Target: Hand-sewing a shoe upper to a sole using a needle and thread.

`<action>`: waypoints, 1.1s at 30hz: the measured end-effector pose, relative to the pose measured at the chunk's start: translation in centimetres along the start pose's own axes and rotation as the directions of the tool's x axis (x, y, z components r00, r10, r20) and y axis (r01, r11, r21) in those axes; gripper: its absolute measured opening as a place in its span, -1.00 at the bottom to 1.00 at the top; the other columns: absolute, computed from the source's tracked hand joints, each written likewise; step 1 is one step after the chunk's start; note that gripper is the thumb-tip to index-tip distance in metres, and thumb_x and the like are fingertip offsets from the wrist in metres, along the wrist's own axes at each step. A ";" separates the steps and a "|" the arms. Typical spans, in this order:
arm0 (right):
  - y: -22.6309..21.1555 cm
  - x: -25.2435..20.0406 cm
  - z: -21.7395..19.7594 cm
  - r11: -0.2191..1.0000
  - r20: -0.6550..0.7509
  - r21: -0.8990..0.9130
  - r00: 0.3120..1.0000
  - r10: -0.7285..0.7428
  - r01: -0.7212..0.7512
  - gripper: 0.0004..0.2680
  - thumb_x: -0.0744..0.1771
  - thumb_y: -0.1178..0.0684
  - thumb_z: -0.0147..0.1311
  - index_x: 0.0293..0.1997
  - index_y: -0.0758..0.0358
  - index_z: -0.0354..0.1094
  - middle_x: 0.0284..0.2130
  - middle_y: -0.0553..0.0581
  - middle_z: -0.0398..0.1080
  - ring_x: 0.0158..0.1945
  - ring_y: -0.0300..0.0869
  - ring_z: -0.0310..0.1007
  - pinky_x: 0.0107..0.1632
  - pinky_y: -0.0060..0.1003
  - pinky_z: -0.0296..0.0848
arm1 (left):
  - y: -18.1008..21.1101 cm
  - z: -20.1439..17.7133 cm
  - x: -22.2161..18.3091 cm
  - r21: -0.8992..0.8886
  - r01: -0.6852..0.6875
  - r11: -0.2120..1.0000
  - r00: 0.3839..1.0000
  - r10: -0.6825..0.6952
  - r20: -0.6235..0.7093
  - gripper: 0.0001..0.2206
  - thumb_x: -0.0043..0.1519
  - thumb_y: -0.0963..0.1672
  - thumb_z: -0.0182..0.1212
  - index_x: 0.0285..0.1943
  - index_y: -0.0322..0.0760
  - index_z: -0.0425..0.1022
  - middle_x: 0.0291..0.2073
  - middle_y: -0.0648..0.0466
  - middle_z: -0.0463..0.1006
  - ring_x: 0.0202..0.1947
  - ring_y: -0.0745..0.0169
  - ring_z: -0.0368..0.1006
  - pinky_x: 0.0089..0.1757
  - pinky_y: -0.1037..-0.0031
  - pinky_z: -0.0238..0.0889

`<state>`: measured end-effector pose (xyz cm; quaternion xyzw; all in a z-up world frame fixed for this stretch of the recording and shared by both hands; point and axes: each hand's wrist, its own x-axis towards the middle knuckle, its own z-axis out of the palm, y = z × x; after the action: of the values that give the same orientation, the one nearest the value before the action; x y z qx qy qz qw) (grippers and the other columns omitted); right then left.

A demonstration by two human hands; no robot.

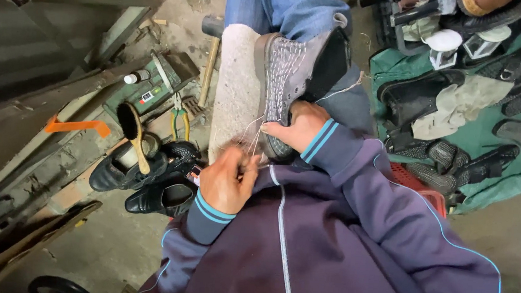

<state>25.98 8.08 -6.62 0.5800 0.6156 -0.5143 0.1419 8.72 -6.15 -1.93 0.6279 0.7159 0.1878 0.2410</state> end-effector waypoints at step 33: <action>7.0 -4.4 -2.9 0.835 -0.600 -0.542 0.652 -0.464 0.096 -0.82 0.34 -0.14 0.23 -0.35 -0.07 0.29 -0.46 -0.08 0.27 -0.30 -0.15 0.50 -0.25 -0.27 0.50 | -2.4 -0.2 2.9 -0.192 0.104 0.976 0.992 -0.088 0.088 -0.92 0.27 -0.17 0.28 -0.10 -0.10 0.59 -0.42 0.08 0.68 -0.32 -0.14 0.61 -0.34 0.21 0.49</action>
<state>34.54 6.48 -5.26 0.5746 0.8099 -0.1033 -0.0566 6.38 -3.64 -3.41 0.5727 0.7133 0.2205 0.3384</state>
